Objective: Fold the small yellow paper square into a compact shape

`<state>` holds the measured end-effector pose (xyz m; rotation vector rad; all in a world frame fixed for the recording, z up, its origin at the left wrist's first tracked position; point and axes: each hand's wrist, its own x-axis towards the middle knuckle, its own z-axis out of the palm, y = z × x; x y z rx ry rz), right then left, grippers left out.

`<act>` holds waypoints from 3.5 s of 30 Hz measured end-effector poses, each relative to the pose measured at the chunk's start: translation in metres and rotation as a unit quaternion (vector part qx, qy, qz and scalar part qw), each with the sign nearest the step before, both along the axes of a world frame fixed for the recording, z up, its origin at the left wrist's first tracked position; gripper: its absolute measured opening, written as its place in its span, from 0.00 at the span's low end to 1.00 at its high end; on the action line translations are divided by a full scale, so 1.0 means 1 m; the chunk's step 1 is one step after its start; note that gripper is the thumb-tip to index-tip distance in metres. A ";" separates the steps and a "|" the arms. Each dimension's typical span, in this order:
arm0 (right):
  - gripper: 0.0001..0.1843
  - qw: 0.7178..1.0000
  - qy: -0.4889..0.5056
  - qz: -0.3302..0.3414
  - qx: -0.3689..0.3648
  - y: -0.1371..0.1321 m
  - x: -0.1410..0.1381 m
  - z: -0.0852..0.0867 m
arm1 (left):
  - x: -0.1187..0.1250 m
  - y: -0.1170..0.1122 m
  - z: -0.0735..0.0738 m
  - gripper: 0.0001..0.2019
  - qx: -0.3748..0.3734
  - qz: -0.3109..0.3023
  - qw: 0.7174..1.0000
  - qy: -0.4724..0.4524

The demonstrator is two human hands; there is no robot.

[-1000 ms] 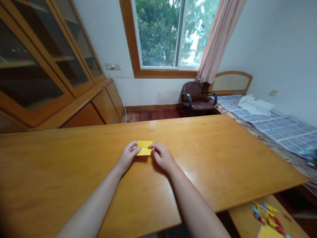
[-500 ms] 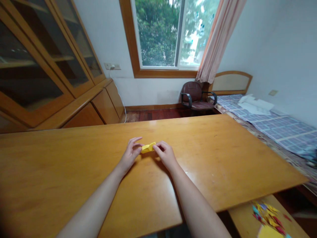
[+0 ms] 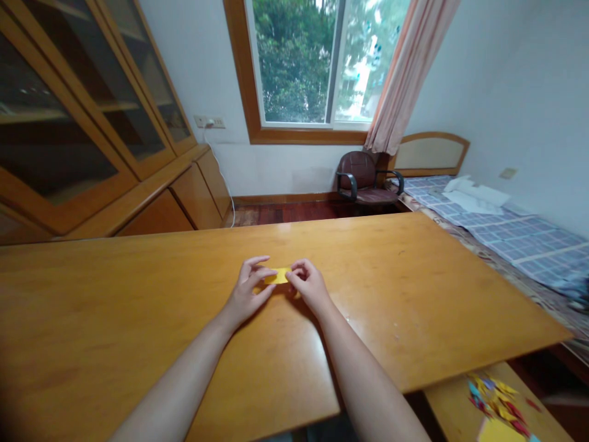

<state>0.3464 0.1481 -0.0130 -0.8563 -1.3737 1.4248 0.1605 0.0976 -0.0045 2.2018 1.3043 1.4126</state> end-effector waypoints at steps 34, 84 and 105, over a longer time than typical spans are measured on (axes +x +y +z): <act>0.06 0.913 -0.244 -0.054 0.323 -0.002 0.000 0.007 | -0.004 0.007 0.003 0.08 -0.035 0.034 0.998 0.043; 0.10 0.953 -0.141 -0.092 0.252 0.003 0.001 0.003 | -0.009 0.012 -0.001 0.09 -0.085 0.079 0.988 -0.104; 0.26 0.992 -0.026 -0.094 0.079 0.011 -0.001 -0.011 | -0.016 0.016 -0.003 0.10 -0.123 0.139 0.973 -0.140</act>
